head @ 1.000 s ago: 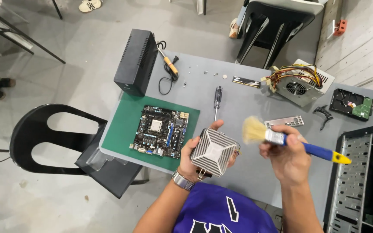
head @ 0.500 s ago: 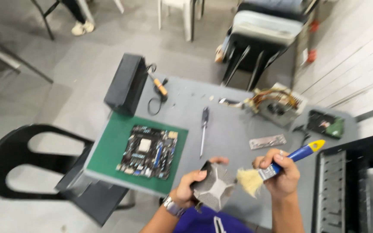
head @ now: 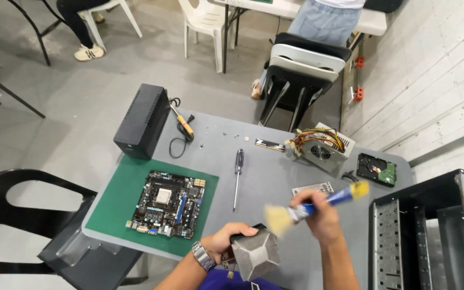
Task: Disassembling a computer case, cleaning a CPU heatsink with a brush, and inspecting the motherboard.
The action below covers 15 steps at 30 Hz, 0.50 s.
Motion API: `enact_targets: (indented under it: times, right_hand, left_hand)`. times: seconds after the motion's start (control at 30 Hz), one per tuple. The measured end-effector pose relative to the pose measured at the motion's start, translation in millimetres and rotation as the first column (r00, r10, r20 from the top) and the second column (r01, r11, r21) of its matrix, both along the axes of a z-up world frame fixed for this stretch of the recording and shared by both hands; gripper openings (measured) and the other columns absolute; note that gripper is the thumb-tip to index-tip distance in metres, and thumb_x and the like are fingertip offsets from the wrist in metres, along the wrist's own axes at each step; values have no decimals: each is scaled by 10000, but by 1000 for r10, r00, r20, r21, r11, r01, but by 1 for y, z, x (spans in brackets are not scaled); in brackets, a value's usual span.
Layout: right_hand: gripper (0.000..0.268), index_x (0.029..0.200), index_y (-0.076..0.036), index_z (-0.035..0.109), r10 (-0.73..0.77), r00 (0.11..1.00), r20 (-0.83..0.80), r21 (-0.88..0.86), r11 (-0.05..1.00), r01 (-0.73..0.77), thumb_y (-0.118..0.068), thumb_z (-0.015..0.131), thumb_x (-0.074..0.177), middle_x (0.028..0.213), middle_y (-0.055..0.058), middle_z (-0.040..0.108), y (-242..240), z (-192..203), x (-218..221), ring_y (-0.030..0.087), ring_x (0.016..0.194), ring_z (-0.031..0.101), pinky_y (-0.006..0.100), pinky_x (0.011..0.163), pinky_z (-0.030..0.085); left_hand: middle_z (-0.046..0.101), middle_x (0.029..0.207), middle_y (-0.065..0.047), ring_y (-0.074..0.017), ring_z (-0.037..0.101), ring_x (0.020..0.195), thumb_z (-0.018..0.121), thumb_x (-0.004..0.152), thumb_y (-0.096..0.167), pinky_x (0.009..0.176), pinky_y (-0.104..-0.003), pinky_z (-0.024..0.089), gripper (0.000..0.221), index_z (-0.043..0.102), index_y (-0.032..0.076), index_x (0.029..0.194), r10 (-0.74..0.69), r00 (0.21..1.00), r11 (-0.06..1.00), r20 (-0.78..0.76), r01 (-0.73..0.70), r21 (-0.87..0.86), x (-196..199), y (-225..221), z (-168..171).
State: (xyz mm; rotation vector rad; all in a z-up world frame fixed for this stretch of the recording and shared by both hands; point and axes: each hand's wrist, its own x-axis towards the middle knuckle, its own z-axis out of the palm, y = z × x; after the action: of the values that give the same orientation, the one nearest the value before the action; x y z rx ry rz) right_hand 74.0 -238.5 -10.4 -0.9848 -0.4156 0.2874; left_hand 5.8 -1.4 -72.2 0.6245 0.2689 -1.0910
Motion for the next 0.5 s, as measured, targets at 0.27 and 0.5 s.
enact_targets:
  times: [0.27,0.5]
  right_hand:
    - [390,594,27,633,-108,994,-22,-180,978,102,-220,491,860,578,181,563,-9,-20,-1,249,544,498,335,497,363]
    - [329,1066,-19,655,-170,965,199,-351,907,232,-294,511,956,749,162,728,13,-21,-59,146,499,551,223,456,406]
  left_hand:
    - [685,717,-59,-167,642,565,678,774,311,450,-218,460,354,663,-13,917,88,996,996,1,-88,24,-10,14,-3]
    - [686,848,-86,-168,622,670,615,805,294,556,-248,462,375,644,5,1041,313,935,939,170,-332,95,-6,7,32]
